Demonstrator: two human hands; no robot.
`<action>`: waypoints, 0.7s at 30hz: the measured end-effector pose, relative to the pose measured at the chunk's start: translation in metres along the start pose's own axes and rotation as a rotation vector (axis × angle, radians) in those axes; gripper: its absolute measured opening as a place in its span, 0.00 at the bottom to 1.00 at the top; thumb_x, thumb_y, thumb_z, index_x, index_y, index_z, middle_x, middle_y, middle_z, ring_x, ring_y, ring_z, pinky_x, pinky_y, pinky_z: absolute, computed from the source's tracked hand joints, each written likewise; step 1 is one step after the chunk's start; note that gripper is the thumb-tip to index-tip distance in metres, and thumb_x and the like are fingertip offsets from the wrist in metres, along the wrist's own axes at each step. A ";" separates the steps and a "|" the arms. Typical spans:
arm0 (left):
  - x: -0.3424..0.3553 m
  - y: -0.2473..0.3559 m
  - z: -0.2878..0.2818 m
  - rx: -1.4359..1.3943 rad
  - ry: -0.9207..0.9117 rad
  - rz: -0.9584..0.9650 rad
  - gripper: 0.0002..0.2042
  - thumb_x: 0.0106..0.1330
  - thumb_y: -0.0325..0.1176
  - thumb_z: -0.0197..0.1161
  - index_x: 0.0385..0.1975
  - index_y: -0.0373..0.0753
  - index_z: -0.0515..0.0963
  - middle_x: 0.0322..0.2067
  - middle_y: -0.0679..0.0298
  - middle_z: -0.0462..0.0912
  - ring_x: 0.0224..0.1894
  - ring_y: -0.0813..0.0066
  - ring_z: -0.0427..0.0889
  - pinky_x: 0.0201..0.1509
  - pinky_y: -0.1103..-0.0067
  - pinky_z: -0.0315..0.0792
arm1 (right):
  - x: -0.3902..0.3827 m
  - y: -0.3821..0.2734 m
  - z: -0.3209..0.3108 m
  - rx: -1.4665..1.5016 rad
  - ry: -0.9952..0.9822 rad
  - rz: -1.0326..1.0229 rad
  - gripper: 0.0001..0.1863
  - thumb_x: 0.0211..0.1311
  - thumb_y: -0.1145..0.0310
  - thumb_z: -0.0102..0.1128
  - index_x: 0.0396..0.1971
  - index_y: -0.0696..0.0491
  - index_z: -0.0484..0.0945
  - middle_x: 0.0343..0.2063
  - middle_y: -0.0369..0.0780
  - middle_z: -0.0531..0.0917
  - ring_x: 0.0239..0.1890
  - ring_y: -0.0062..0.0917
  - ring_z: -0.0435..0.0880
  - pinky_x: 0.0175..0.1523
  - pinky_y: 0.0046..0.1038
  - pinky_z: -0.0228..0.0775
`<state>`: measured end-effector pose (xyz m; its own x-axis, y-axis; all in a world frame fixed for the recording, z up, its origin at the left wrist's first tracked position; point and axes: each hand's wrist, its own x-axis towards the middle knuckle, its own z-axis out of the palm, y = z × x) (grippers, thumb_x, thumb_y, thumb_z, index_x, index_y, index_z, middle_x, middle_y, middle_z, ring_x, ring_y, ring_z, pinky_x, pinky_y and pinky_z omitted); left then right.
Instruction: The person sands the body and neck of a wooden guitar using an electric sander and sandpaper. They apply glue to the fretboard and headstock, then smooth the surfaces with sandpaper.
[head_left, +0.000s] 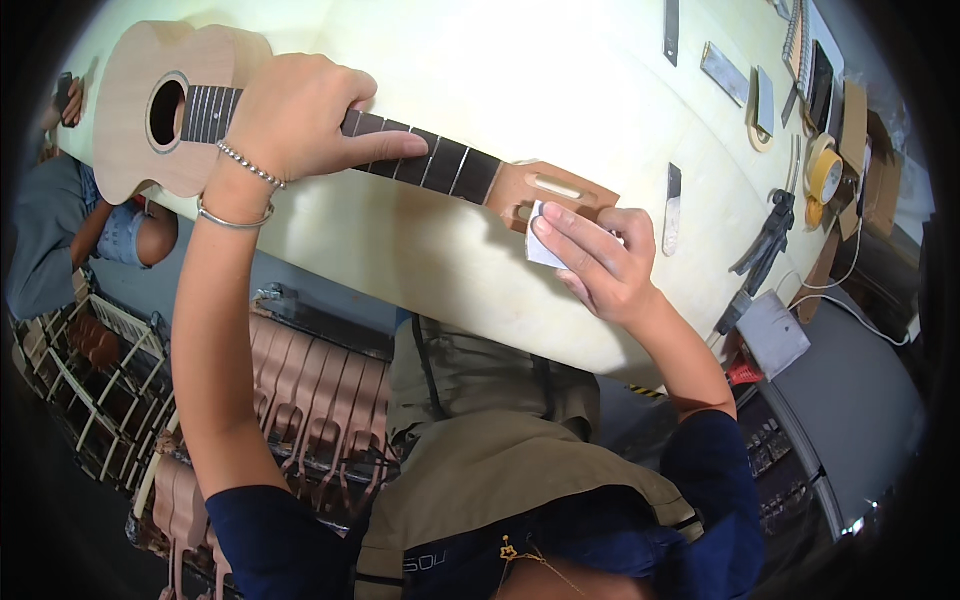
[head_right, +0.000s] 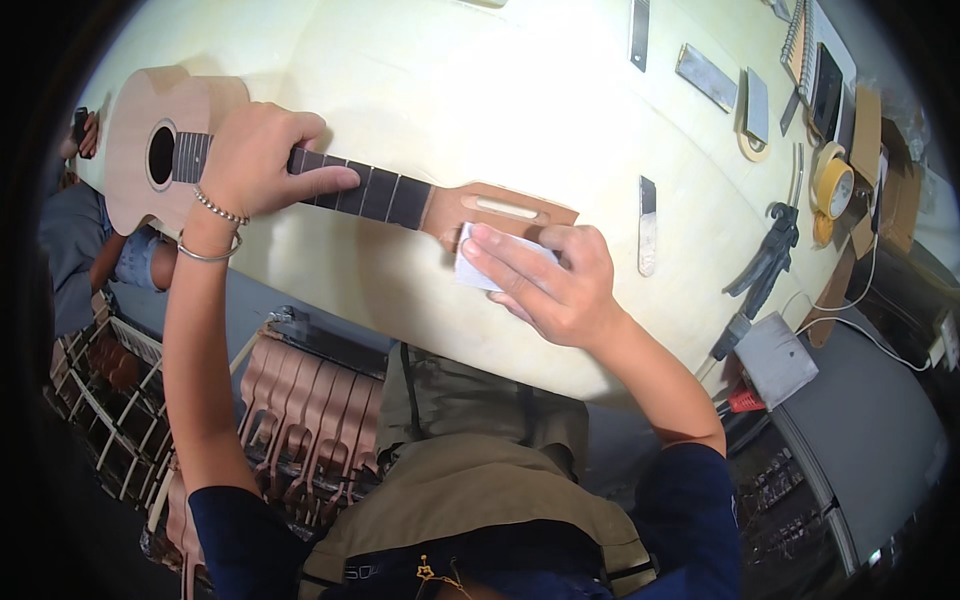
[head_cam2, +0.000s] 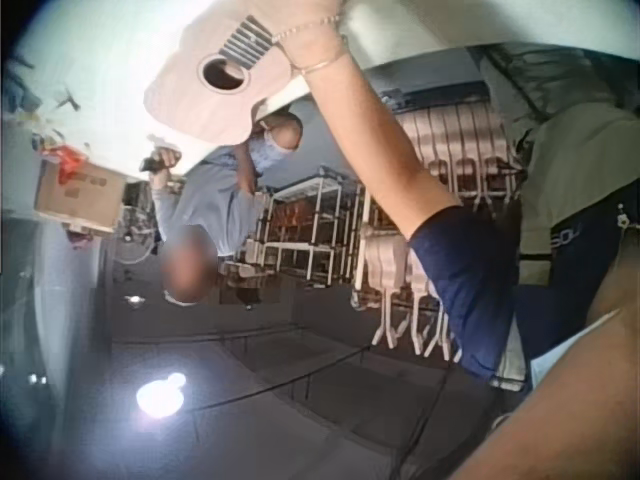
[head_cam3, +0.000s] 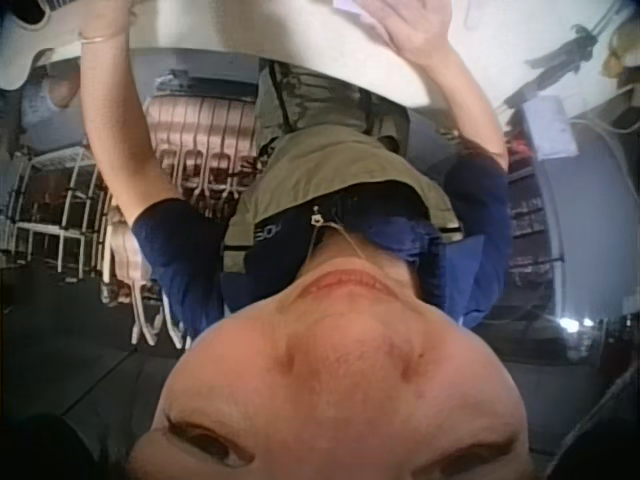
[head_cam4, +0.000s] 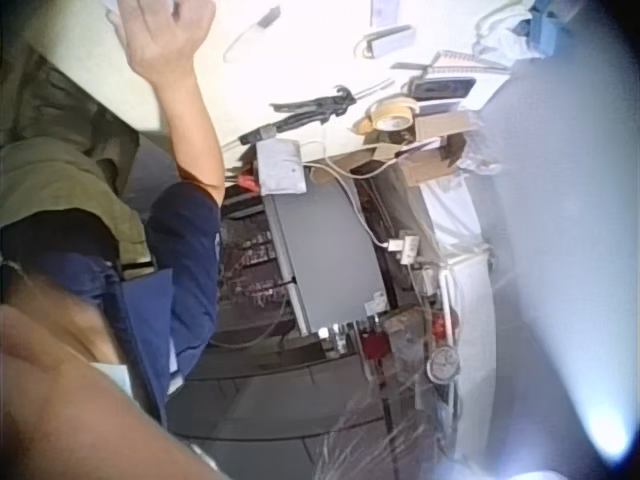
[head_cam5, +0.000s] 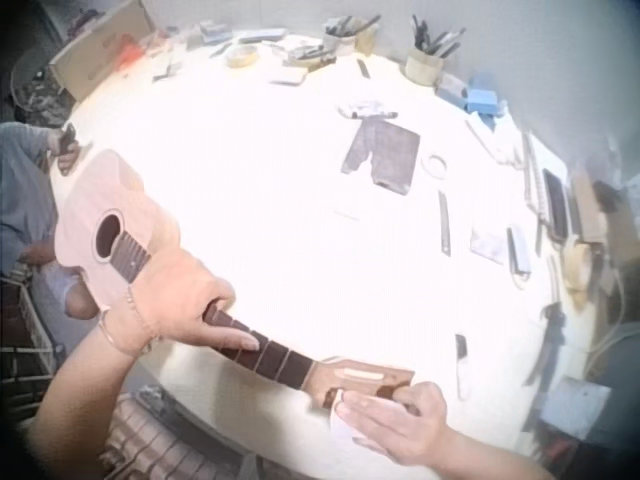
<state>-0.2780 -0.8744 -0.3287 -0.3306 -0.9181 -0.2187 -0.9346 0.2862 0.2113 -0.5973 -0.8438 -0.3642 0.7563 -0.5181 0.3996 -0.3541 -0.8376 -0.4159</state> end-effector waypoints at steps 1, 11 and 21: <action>0.001 0.000 0.000 -0.005 -0.012 -0.002 0.31 0.49 0.63 0.63 0.10 0.39 0.63 0.10 0.56 0.64 0.17 0.53 0.68 0.22 0.67 0.59 | 0.006 0.002 0.004 0.007 0.027 -0.017 0.21 0.44 0.64 0.63 0.44 0.48 0.82 0.47 0.30 0.81 0.26 0.23 0.67 0.31 0.23 0.57; -0.001 -0.001 0.002 0.034 -0.009 0.019 0.30 0.49 0.61 0.64 0.10 0.40 0.61 0.10 0.57 0.64 0.17 0.53 0.68 0.22 0.67 0.59 | 0.016 0.011 0.022 -0.030 0.037 -0.060 0.22 0.41 0.62 0.66 0.42 0.42 0.82 0.45 0.25 0.82 0.25 0.19 0.66 0.29 0.21 0.55; -0.001 -0.002 0.002 0.007 0.003 0.035 0.30 0.49 0.60 0.65 0.10 0.40 0.60 0.09 0.58 0.62 0.17 0.54 0.67 0.21 0.68 0.58 | 0.012 0.011 0.023 -0.020 0.051 -0.024 0.15 0.44 0.63 0.65 0.36 0.43 0.82 0.41 0.25 0.84 0.26 0.19 0.66 0.31 0.19 0.53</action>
<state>-0.2764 -0.8738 -0.3306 -0.3624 -0.9085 -0.2082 -0.9234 0.3197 0.2123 -0.5795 -0.8552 -0.3822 0.7359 -0.5056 0.4503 -0.3476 -0.8529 -0.3895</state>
